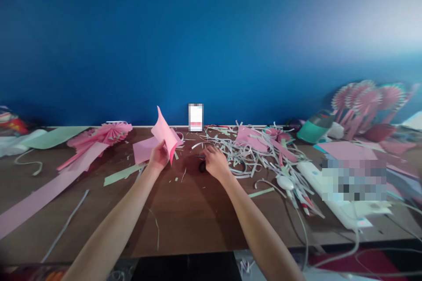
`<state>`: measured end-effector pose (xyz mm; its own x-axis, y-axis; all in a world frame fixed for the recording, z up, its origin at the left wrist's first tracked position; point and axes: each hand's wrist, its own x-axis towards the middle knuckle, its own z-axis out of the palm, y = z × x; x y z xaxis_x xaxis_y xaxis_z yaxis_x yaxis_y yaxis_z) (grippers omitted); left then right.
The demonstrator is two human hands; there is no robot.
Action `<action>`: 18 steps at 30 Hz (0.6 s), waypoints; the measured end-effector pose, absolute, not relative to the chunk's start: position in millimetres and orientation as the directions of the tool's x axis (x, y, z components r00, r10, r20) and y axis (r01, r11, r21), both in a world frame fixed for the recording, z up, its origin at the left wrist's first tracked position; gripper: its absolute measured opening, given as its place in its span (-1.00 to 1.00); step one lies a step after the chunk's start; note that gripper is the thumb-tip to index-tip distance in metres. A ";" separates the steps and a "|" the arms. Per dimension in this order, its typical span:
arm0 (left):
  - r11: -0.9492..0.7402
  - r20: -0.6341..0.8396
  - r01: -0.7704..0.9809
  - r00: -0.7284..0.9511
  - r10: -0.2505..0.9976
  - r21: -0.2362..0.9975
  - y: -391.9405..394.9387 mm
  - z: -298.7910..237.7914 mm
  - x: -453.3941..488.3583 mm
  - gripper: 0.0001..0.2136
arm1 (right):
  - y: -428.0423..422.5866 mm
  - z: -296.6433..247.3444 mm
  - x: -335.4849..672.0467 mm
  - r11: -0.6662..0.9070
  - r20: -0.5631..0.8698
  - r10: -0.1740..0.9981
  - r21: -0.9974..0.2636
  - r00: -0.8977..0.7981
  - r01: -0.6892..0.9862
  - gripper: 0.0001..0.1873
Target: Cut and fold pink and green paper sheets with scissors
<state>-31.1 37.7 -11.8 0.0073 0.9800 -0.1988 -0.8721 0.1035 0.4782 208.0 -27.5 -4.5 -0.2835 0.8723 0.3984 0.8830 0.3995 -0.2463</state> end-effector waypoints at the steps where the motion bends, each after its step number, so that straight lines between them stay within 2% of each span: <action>1: 0.106 -0.209 -0.871 0.003 0.978 0.479 37.8 -11.8 -30.7 -0.88 | -27.8 -2.9 211.1 0.307 0.391 0.897 -0.217 -0.206 0.927 -0.72; 4: 0.104 -0.243 -0.875 -0.016 0.970 0.472 39.2 -12.9 -30.2 -0.89 | -31.1 1.6 215.7 0.112 0.369 0.928 -0.159 -0.046 0.981 -0.65; 8: 0.094 -0.230 -0.873 -0.021 0.973 0.479 40.7 -14.2 -30.3 -0.87 | -38.8 5.0 212.6 0.002 0.332 0.943 -0.106 0.034 0.994 -0.41; 11: 0.096 -0.216 -0.866 -0.014 0.976 0.491 40.9 -14.0 -30.4 -0.85 | -42.2 4.1 211.4 -0.065 0.263 0.960 -0.115 0.094 0.991 -0.28; 14: 0.101 -0.238 -0.868 -0.020 0.971 0.487 40.5 -13.1 -30.6 -0.85 | -41.4 0.7 212.7 -0.042 0.223 0.972 -0.157 0.077 0.987 -0.26; 18: 0.136 -0.272 -0.876 0.006 0.962 0.463 39.9 -11.4 -30.9 -0.85 | -35.6 -6.3 213.7 0.080 0.263 0.964 -0.218 -0.020 0.973 -0.36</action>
<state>-30.9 39.9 -11.4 0.0065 0.9624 -0.2715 -0.8759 0.1364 0.4627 213.7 -35.6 -6.3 -0.0201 0.9645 0.2635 0.9726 0.0799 -0.2183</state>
